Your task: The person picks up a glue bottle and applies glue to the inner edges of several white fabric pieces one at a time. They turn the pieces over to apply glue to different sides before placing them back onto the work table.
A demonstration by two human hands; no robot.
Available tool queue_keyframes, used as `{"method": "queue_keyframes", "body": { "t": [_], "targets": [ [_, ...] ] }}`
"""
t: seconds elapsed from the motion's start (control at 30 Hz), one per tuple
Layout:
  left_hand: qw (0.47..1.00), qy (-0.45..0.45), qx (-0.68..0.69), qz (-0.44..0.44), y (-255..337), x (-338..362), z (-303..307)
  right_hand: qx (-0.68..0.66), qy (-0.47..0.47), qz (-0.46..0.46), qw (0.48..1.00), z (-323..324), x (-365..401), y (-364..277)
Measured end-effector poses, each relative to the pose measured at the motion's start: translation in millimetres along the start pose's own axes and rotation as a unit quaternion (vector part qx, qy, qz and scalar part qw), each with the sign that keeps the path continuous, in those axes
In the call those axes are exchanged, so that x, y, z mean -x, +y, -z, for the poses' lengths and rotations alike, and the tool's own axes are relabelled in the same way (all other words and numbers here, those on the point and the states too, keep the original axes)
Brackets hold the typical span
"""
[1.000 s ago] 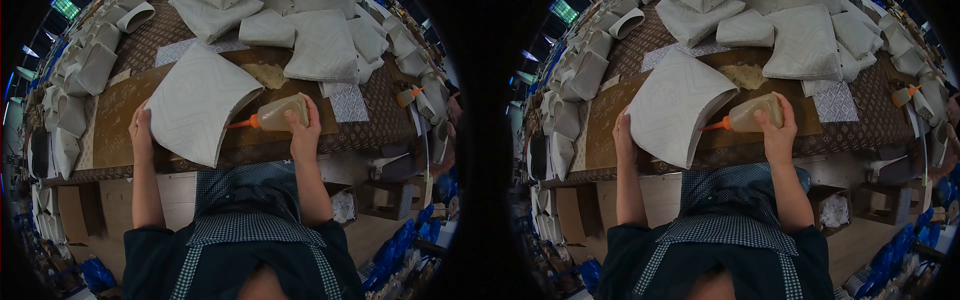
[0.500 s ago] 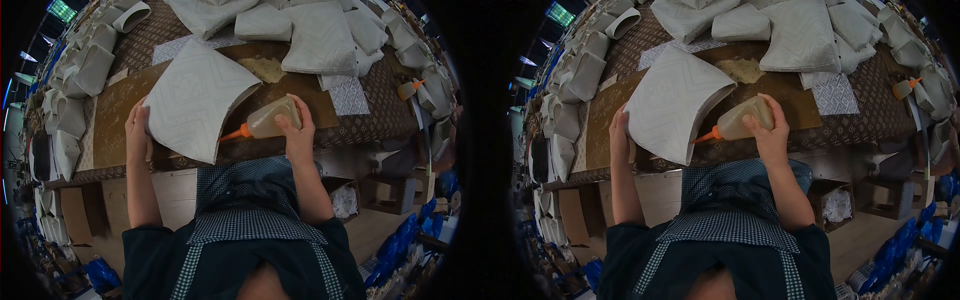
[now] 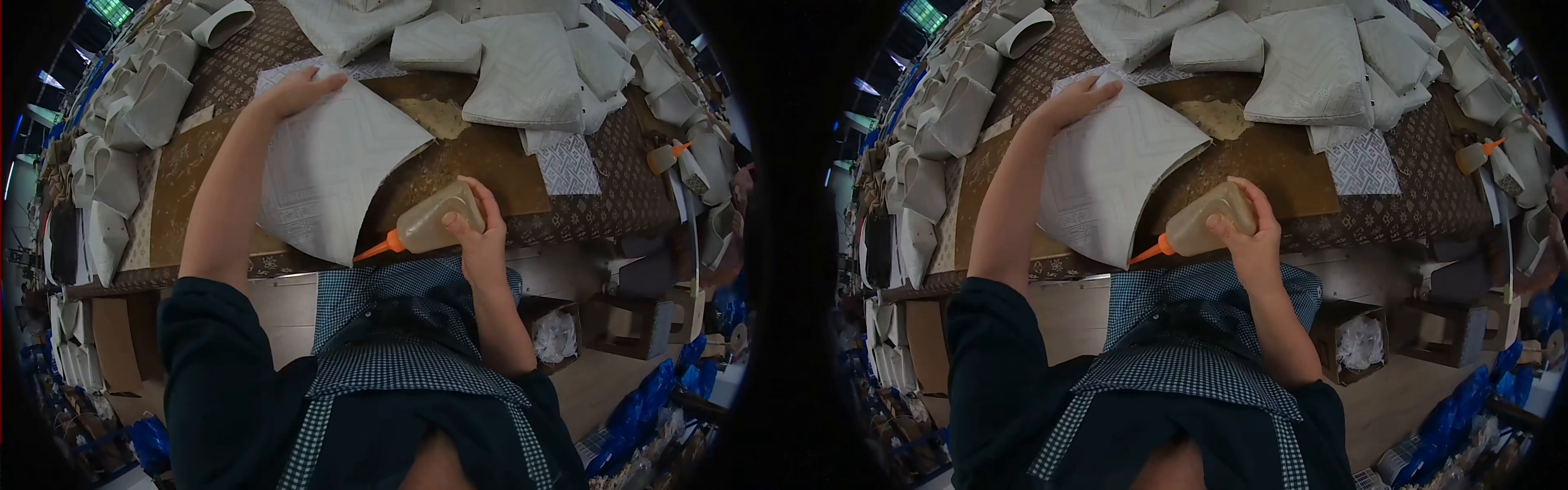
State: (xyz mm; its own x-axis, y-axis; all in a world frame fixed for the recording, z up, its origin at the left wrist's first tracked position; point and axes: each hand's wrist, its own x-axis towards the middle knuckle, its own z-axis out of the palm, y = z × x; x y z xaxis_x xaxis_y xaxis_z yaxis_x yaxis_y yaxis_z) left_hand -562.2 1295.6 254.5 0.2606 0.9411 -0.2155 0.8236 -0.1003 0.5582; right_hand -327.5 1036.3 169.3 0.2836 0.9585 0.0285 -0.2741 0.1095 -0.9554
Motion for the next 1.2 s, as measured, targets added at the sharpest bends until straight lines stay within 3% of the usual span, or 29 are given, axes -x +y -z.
{"method": "queue_keyframes", "body": {
  "t": [0.13, 0.17, 0.23, 0.3, 0.37, 0.47, 0.67, 0.77, 0.87, 1.2],
  "targets": [
    [1.000, 0.010, 0.024, -0.016, -5, -1, -1, -0.005, 0.020, 0.016, 1.000, 4, 3, 0],
    [0.994, 0.017, 0.103, -0.038, -5, 4, 4, -0.007, 0.025, 0.026, 0.999, 5, 1, -1],
    [0.963, 0.020, 0.257, -0.083, -4, 22, 21, -0.014, 0.057, 0.041, 0.997, 8, 1, -3],
    [0.929, 0.103, 0.329, -0.132, 2, 49, 38, -0.023, 0.088, 0.059, 0.994, 13, 0, -8],
    [0.896, 0.131, 0.386, -0.179, 13, 89, 48, -0.038, 0.113, 0.083, 0.989, 16, -3, -14],
    [0.870, 0.163, 0.396, -0.246, -15, 91, 50, -0.042, 0.129, 0.113, 0.984, 20, -9, -19],
    [0.868, 0.098, 0.482, -0.063, -39, 71, 52, -0.144, 0.156, 0.111, 0.971, 25, -17, -27],
    [0.883, 0.103, 0.457, -0.011, -10, 61, 49, -0.166, 0.168, 0.145, 0.961, 25, -23, -40],
    [0.892, 0.057, 0.447, -0.033, 3, 52, 46, -0.151, 0.187, 0.193, 0.951, 30, -31, -51],
    [0.880, -0.002, 0.476, -0.010, 1, 27, 41, -0.195, 0.180, 0.191, 0.945, 38, -49, -47]
  ]
}}
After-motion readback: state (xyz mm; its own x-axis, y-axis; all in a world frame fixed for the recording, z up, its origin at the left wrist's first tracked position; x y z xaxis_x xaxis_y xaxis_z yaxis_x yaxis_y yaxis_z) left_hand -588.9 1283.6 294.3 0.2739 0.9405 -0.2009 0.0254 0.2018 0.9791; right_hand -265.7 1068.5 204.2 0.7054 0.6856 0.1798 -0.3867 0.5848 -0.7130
